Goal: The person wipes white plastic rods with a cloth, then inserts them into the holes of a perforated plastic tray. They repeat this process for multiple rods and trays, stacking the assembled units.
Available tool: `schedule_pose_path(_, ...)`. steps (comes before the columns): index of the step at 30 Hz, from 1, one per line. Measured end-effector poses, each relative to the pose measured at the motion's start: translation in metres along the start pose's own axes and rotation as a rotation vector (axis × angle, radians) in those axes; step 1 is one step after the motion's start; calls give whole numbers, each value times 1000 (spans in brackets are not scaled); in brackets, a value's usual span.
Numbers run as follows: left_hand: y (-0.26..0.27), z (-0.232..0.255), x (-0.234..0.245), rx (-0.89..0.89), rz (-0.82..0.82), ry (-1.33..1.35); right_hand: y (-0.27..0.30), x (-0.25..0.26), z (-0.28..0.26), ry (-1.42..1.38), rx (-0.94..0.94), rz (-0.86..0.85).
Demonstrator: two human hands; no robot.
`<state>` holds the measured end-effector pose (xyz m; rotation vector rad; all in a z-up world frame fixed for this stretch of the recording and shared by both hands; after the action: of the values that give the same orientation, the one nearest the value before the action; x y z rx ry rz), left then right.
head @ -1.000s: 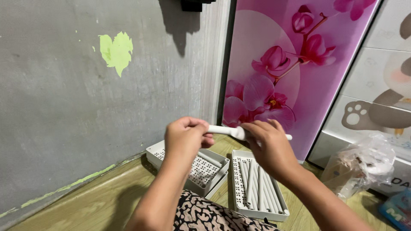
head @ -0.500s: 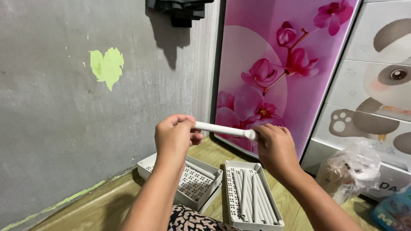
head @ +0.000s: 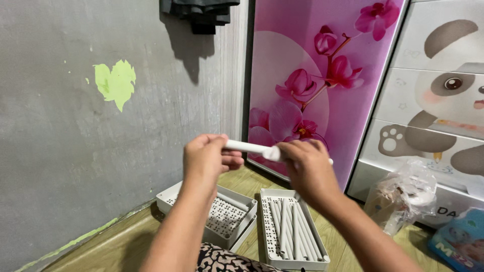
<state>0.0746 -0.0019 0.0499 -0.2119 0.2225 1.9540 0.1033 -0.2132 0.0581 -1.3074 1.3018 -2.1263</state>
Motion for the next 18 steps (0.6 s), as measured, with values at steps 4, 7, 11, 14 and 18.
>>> schedule_pose_path(4,-5,13,21,-47,37,96,27,11,40,124,-76,-19)
schedule_pose_path(7,-11,19,35,-55,60,180,41,21,61,202,-155,-7)
schedule_pose_path(11,-17,16,39,-37,89,191,41,30,68,222,-255,1)
schedule_pose_path(14,-18,11,31,-34,91,188,31,38,60,167,-358,66)
schedule_pose_path(18,-16,2,24,-60,139,99,9,43,21,198,-121,228)
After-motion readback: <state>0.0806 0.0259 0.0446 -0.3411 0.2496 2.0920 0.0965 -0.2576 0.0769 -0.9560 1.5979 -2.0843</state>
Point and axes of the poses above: each hand's wrist, its own y-axis away from the middle knuckle, its own x-axis out of the back of the hand, z = x × y, the point moved 5 cm from there along -y, towards the middle knuckle, and after that the axes turned 14 degrees about x, right-handed, at the moved point
